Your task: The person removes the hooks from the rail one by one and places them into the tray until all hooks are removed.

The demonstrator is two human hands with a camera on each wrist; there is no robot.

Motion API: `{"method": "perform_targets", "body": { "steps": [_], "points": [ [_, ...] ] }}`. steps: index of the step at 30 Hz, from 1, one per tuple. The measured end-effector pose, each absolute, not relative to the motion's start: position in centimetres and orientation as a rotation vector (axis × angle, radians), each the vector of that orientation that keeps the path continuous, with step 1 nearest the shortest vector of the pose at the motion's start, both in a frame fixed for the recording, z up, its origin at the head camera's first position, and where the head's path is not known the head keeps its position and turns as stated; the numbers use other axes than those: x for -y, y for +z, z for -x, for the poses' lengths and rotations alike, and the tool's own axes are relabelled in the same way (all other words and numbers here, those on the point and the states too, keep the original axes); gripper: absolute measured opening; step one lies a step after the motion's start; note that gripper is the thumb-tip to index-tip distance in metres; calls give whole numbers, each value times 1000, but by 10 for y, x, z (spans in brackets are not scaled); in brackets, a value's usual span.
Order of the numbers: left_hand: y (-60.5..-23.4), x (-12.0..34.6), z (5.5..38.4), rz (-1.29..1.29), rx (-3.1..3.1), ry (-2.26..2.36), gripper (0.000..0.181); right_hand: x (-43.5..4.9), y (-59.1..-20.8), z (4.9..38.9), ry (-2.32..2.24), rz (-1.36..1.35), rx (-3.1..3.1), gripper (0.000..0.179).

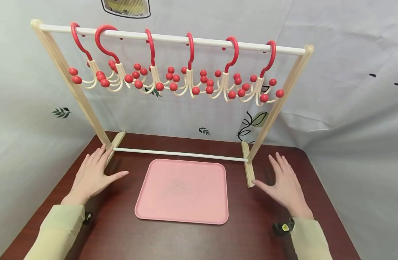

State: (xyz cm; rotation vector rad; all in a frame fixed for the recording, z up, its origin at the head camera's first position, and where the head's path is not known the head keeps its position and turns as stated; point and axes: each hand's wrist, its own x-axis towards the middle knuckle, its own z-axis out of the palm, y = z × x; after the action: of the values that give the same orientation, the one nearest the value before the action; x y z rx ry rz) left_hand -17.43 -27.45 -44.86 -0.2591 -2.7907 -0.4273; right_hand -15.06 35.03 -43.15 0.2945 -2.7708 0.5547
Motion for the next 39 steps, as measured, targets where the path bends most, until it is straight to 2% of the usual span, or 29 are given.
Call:
{"method": "perform_targets", "body": {
  "steps": [4, 11, 16, 20, 26, 31, 39],
  "points": [
    [-437, 271, 177, 280, 2687, -475, 113, -345, -405, 156, 787, -244, 2685, 94],
    [-414, 260, 176, 310, 2416, -695, 96, -335, -361, 171, 1233, -87, 2421, 63],
    [-401, 253, 171, 362, 2272, -766, 89, -327, -335, 193, 1511, -31, 2153, 53],
    [-393, 249, 169, 400, 2222, -790, 85, -323, -322, 213, 1810, -105, 1955, 47],
    [-378, 242, 165, 448, 2176, -836, 81, -324, -320, 229, 2322, -352, 1642, 27],
    [-357, 235, 163, 492, 2114, -867, 76, -325, -323, 234, 2422, -450, 1600, 24],
    [-316, 226, 166, 604, 2001, -804, 81, -333, -323, 243, 2293, -300, 1769, 30]
  ]
}}
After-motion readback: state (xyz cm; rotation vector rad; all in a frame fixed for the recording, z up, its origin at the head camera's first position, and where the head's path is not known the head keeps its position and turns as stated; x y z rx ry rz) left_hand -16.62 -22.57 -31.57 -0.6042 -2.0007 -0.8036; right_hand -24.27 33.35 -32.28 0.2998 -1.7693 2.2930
